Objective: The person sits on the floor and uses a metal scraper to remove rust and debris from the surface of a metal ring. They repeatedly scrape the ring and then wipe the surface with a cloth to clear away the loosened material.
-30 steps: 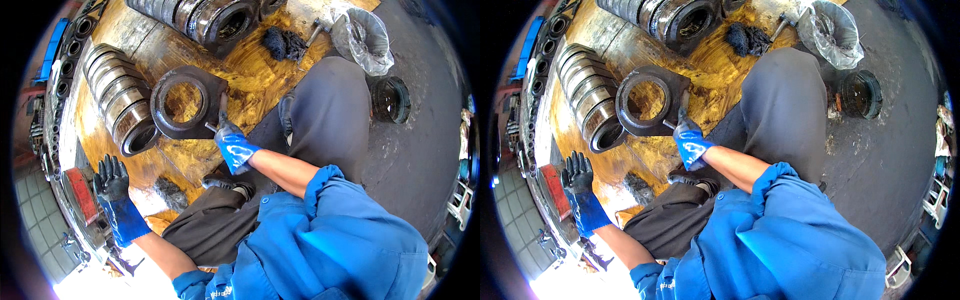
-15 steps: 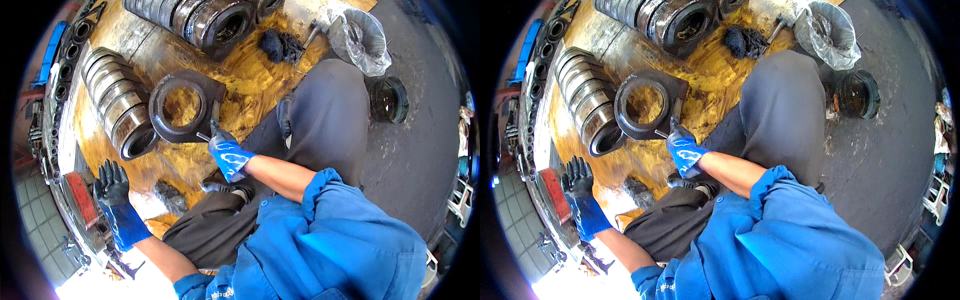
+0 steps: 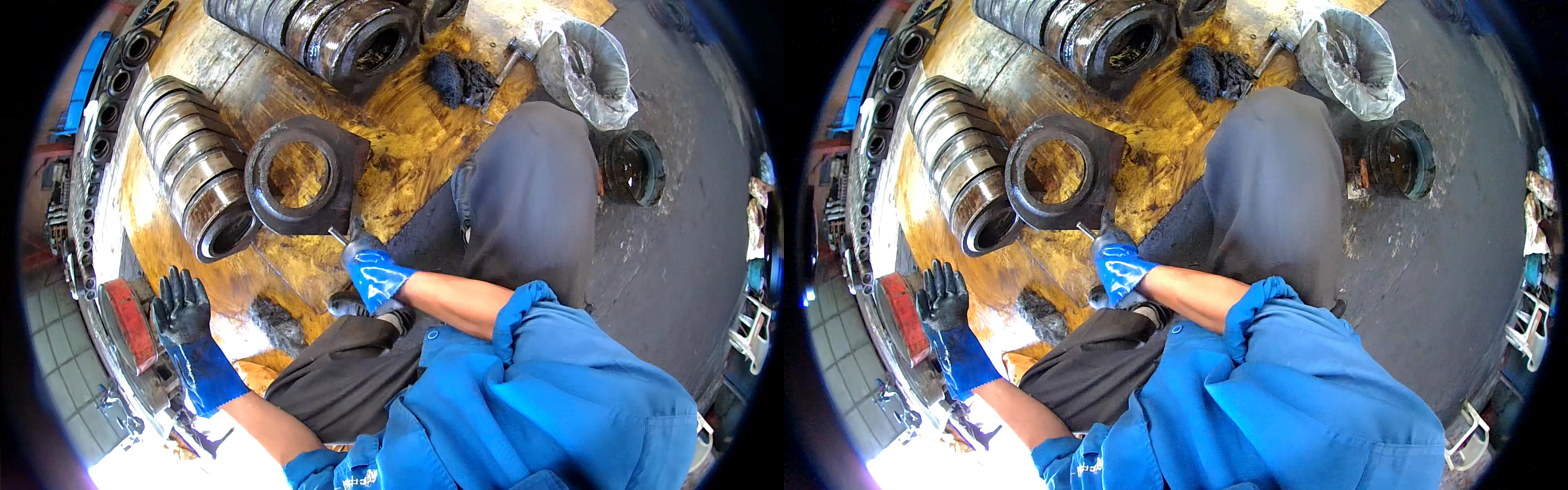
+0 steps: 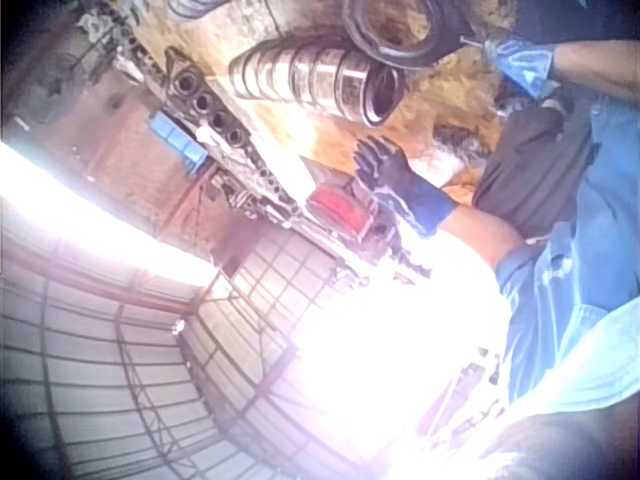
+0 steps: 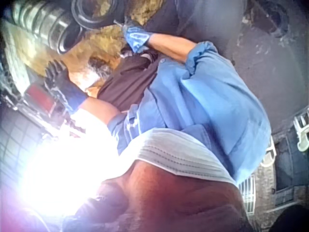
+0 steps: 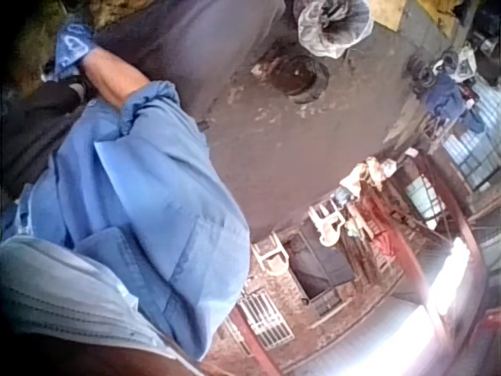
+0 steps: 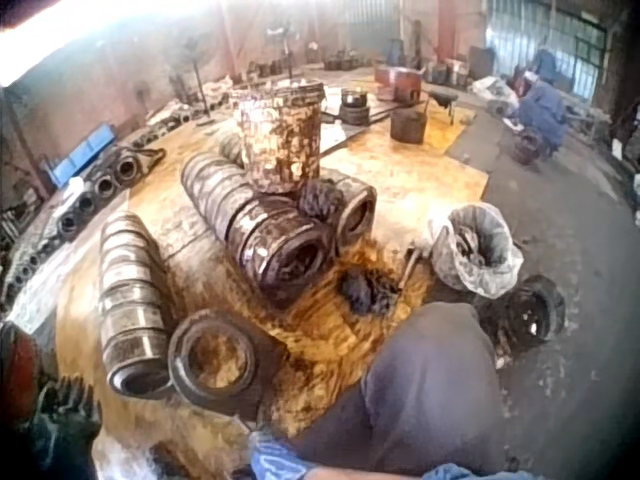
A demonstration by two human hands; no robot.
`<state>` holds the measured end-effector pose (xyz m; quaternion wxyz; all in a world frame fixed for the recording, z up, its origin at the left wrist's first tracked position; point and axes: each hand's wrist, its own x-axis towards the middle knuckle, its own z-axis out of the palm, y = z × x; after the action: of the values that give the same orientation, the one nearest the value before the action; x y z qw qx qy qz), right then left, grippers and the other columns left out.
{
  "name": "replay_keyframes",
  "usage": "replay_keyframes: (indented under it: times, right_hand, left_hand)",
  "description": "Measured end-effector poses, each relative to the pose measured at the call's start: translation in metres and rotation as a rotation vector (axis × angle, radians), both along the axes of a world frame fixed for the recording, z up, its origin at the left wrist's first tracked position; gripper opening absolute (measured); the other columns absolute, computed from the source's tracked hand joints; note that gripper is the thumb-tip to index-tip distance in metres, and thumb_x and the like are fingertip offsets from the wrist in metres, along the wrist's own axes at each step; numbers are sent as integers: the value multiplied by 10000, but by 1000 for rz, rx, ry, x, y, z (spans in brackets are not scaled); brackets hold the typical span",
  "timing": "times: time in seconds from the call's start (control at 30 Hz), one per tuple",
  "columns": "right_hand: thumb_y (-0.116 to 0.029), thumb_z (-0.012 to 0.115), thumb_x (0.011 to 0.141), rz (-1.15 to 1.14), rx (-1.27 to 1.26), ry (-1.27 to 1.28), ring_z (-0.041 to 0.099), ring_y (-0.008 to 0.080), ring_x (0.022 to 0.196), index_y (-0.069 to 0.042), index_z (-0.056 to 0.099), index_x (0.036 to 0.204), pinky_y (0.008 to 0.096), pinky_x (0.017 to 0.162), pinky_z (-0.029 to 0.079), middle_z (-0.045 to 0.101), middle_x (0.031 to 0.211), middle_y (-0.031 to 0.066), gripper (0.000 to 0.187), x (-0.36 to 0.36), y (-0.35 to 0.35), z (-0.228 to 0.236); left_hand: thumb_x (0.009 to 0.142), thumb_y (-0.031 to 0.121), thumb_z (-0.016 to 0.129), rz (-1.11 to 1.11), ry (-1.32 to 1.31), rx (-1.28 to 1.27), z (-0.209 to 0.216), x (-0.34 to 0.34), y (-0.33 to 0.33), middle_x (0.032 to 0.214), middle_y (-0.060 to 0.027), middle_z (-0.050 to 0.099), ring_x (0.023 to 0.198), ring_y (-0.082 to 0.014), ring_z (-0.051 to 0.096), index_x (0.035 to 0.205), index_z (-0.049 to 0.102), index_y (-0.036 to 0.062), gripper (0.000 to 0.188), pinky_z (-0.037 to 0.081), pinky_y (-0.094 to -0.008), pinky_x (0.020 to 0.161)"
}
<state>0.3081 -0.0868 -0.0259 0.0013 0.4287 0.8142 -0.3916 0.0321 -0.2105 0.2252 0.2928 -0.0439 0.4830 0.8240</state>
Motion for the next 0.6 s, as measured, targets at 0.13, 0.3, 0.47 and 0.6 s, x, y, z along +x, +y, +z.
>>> replay_keyframes:
  times: [0.13, 0.3, 0.47, 0.6]
  right_hand:
    - [-348, 655, 811, 233, -43, 90, 625, 391, 723, 3, 656, 972, 503, 653, 491, 634, 773, 230, 386, 10, -8, 45]
    - [-315, 680, 741, 335, -54, 181, 579, 329, 594, -67, 659, 745, 477, 553, 431, 601, 645, 169, 249, -10, -42, 49]
    - [-261, 689, 670, 463, 465, 233, 536, 269, 479, -138, 635, 587, 444, 451, 367, 569, 540, 114, 158, -47, -49, 18]
    - [-198, 686, 623, 472, 701, 106, 522, 229, 421, -191, 622, 485, 427, 395, 332, 550, 477, 82, 152, -69, -52, 49]
  left_hand:
    - [920, 310, 577, -47, 46, -2, 10, 2, 8, 1529, -208, 348, 1425, -373, 304, 1439, 403, 33, 613, 258, -553, 1131]
    - [919, 311, 564, -3, 82, -24, 16, 3, 1, 1537, -207, 333, 1430, -366, 298, 1455, 377, 37, 630, 253, -547, 1136]
    - [906, 336, 588, 10, 35, -53, -8, -13, -3, 1524, -195, 364, 1425, -362, 311, 1435, 417, 53, 624, 266, -550, 1127]
    - [916, 336, 559, 57, 3, -69, -13, -21, -25, 1527, -175, 370, 1423, -355, 320, 1423, 441, 69, 585, 264, -548, 1125]
